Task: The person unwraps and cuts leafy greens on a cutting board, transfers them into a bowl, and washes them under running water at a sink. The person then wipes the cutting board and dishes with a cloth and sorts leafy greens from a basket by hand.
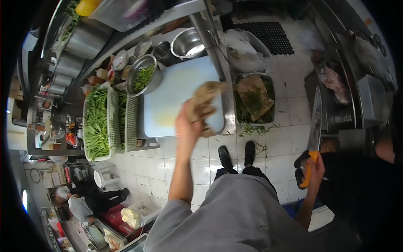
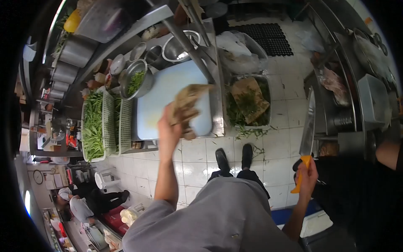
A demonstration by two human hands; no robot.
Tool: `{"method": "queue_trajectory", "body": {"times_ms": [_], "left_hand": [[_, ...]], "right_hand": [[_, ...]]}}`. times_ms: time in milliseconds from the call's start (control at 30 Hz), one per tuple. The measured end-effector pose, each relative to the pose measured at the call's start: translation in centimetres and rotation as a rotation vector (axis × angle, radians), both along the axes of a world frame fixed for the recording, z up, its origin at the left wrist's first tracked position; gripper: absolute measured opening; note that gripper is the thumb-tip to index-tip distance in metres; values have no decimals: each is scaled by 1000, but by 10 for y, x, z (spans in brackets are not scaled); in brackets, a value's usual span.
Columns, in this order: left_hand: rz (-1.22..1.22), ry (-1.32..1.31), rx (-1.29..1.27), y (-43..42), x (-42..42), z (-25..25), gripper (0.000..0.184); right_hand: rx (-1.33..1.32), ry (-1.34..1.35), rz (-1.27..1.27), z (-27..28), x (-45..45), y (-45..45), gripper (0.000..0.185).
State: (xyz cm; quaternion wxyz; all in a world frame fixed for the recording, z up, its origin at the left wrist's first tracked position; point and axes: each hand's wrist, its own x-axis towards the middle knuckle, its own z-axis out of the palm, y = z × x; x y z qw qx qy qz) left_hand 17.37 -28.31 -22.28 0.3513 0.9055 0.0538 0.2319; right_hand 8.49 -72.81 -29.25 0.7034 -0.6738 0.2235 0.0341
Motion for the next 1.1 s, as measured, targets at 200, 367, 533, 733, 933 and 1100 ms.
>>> {"method": "queue_trajectory", "body": {"times_ms": [200,367,533,733,933,1100], "left_hand": [[431,250,484,204,-45,-120,39],[347,76,454,98,-6,-164,30],[11,168,-454,-32,8,-65,40],[473,-72,-409,73,18,-8,29],[695,-50,450,131,101,-144,37],[109,3,-186,74,131,-98,41]], "right_hand": [[-14,3,10,-9,-2,-16,39],[-57,-35,101,-4,16,-8,44],[-86,-23,77,5,54,28,41],[-95,-87,160,13,60,33,35],[-61,-43,77,8,41,24,34],[-106,-26,62,1,46,25,43]]}}
